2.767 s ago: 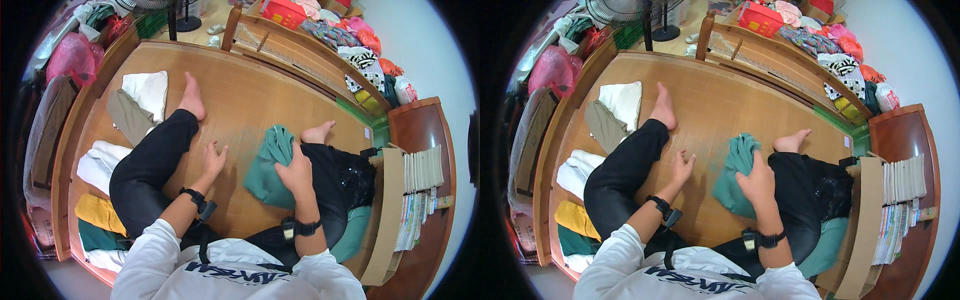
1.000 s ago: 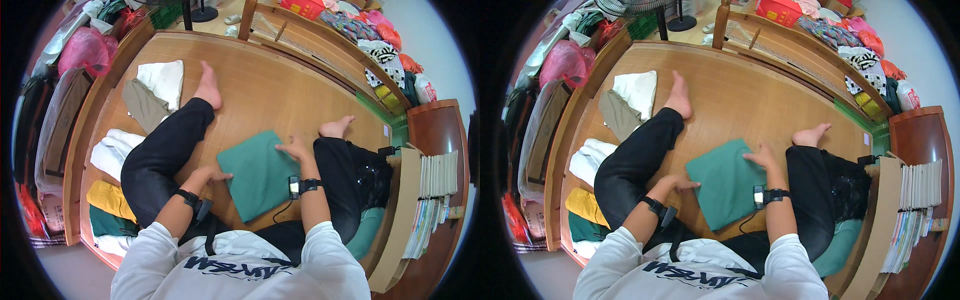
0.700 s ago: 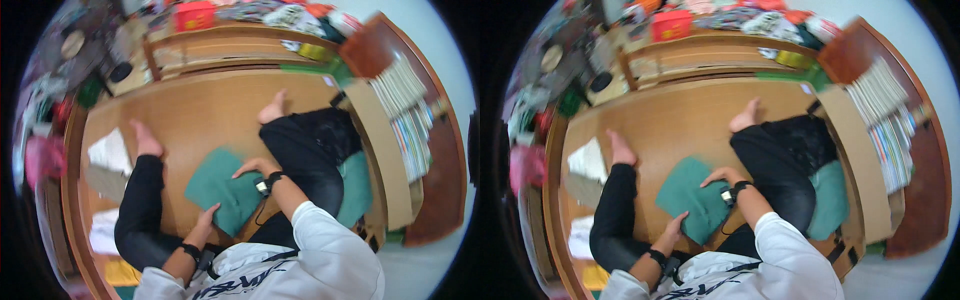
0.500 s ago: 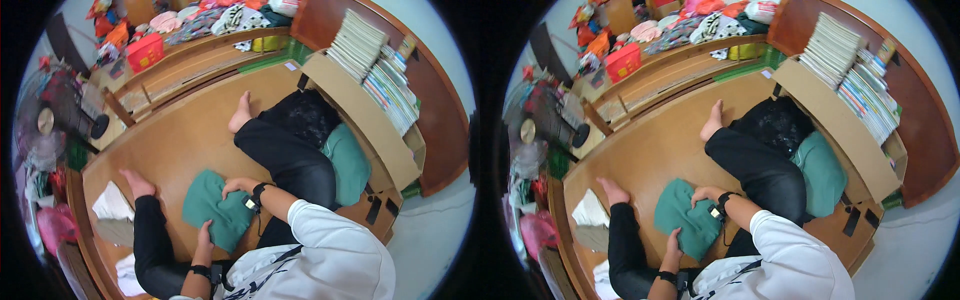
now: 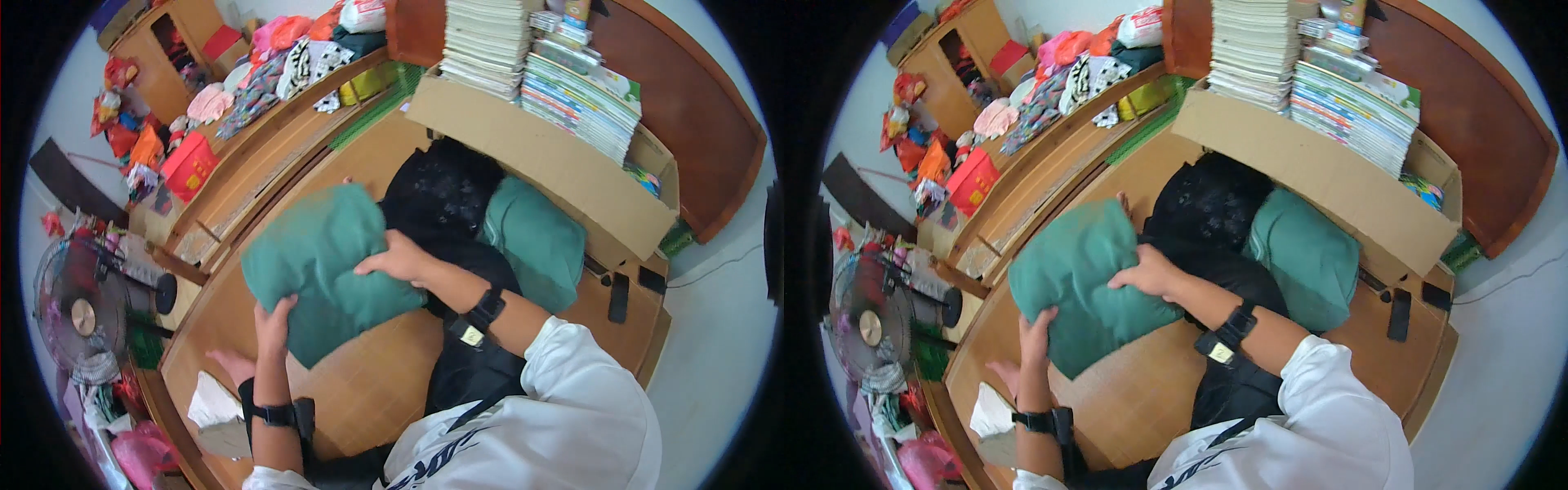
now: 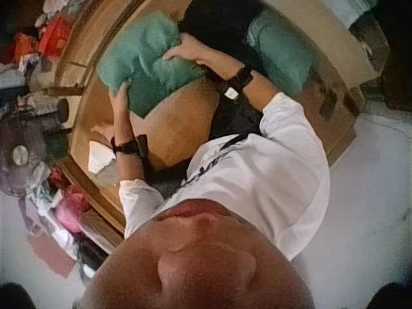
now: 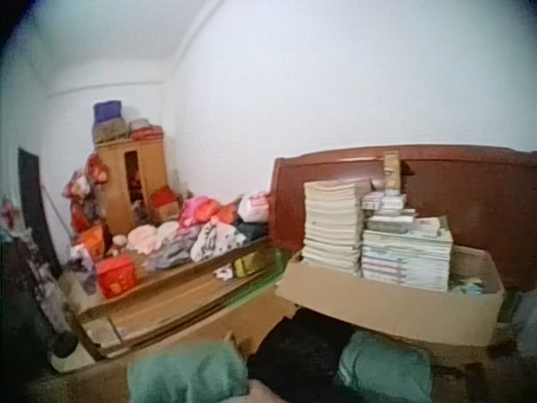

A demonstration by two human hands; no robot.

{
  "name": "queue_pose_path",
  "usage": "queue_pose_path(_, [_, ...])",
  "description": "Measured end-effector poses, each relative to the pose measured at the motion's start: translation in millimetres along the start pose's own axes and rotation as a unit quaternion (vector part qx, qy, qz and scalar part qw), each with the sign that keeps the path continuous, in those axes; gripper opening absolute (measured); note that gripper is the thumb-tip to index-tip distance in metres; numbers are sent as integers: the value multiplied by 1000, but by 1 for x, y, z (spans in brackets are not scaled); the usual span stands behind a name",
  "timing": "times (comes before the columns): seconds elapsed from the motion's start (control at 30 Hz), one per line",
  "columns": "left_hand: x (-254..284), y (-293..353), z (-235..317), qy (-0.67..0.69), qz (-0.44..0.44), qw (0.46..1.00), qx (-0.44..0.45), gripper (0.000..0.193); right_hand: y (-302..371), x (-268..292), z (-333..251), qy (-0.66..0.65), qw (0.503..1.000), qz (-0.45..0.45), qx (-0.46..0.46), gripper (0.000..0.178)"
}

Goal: Fold various items of clothing including pants, a sweatshirt, a polo shirt, and a sweater.

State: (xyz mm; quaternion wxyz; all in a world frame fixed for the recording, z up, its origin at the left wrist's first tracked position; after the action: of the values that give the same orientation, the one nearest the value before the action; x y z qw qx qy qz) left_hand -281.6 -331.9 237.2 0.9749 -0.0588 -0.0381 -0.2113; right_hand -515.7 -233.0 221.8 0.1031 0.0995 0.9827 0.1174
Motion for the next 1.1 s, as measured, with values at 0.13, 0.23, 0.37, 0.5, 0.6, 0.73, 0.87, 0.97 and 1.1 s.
queue_pose_path(0.13, [-88, -66, 50, -6, -110, 988, -112, 41, 35, 64, -34, -119, 982, 126, 73, 39])
queue_pose_path(0.23, [-151, -111, 52, -127, -84, 950, -271, 56, 25, 121, -17, -196, 951, 211, 115, 40])
queue_pose_path(0.37, [-227, -94, 17, -383, -52, 875, -291, 74, 9, 215, 63, -180, 938, 296, 27, 49])
queue_pose_path(0.5, [-254, -44, -17, -445, -216, 837, -233, 78, 52, 189, 1, 375, 829, 409, -78, 50])
queue_pose_path(0.6, [-275, -26, -37, -362, -270, 855, -255, 73, 50, 175, -27, 444, 761, 441, 172, 42])
queue_pose_path(0.73, [-299, -14, -55, -377, -295, 829, -290, 61, 34, 148, -61, 571, 589, 365, 441, 31])
queue_pose_path(0.87, [-306, 8, -68, -411, -331, 810, -254, 56, 39, 120, -84, 528, 590, 383, 476, 30])
queue_pose_path(0.97, [-298, 15, -46, -427, -361, 813, -164, 53, 37, 78, -101, 504, 613, 235, 561, 31])
queue_pose_path(1.1, [-303, 17, -48, -435, -356, 805, -189, 54, -35, 157, -57, 661, 627, 206, 357, 43])
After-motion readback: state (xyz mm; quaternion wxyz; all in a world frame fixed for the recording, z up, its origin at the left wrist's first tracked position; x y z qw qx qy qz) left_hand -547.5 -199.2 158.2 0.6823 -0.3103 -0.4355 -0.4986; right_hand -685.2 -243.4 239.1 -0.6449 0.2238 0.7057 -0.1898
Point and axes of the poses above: each hand's wrist, its own y-axis away from the middle knuckle, its own x-axis out of the back of the hand, z = x × y, the point moved 4 cm from there along -y, towards the middle knuckle, and after that the axes turned 9 degrees about -x, right-handed, at the moved point
